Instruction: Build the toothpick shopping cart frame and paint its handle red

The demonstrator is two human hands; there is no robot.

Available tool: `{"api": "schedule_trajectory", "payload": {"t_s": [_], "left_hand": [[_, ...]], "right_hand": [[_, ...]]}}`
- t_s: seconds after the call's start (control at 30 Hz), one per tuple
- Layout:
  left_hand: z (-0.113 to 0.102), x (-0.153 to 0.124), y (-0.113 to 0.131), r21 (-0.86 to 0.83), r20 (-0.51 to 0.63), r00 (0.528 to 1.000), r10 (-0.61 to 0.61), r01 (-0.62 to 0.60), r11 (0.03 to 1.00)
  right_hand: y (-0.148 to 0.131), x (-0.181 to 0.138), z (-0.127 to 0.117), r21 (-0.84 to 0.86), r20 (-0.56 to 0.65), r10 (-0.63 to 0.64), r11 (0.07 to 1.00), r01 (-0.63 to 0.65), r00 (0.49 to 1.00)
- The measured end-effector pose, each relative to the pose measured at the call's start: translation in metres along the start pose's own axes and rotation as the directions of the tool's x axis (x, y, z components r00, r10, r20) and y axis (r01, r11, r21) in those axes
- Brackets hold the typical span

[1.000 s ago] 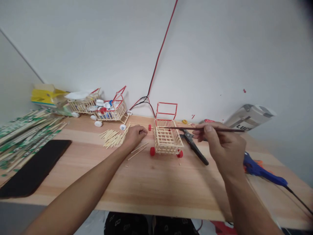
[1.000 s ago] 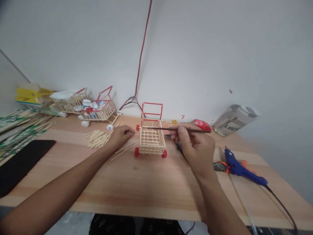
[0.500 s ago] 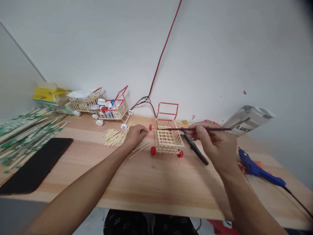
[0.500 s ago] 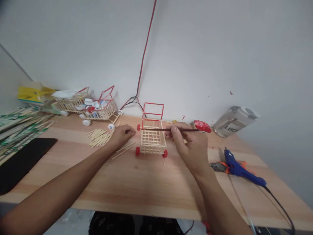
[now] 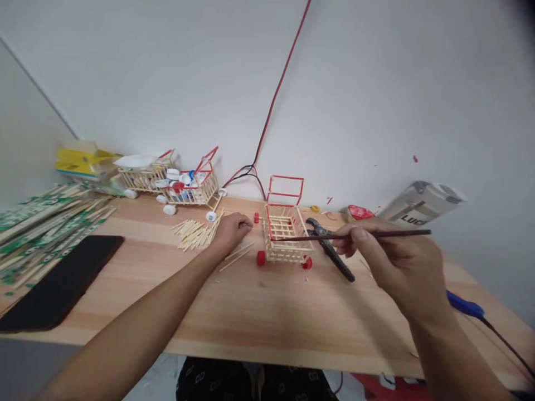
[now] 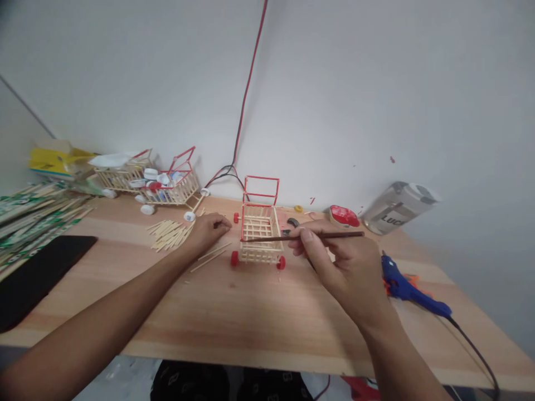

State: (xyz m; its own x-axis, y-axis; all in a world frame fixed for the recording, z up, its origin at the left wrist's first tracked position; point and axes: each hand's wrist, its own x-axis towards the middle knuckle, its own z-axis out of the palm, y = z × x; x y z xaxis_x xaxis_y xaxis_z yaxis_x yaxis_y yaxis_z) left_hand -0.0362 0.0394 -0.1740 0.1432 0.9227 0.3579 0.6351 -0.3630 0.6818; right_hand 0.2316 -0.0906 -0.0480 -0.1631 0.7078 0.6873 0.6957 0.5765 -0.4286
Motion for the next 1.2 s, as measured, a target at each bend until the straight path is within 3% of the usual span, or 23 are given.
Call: {"api": "schedule_trajectory", "payload": {"t_s": [0.17,0.57,0.8,0.97,1.2], "left_hand": [[0.000,-0.001,0.001,-0.013,-0.001,1.000,0.006,-0.006,1.000],[-0.001,0.000,0.002,0.003,-0.004,1.000,0.005,-0.005,1.000],[0.000,-0.001,0.001,0.001,-0.005,1.000,0.002,-0.002,1.000],[0.001,-0.001,0.000,0.000,-0.004,1.000,0.008,-0.008,1.000],[0.001,-0.001,0.001,-0.005,0.001,1.000,-0.006,0.006,1.000]], "right_hand": [[-0.002,0.004,0.004,0.020,-0.040,0.002,1.000,-0.001,0.999],[-0.006,-0.004,-0.007,0.006,0.081,-0.037,0.999,0.037,0.996],[-0.009,-0.001,-0.006,0.028,0.021,-0.021,0.999,0.021,1.000],[-0.008,0.000,-0.007,0.007,0.090,-0.054,0.999,0.054,0.994],[-0.013,0.003,-0.011,0.010,0.093,-0.072,0.997,0.071,0.993]]}}
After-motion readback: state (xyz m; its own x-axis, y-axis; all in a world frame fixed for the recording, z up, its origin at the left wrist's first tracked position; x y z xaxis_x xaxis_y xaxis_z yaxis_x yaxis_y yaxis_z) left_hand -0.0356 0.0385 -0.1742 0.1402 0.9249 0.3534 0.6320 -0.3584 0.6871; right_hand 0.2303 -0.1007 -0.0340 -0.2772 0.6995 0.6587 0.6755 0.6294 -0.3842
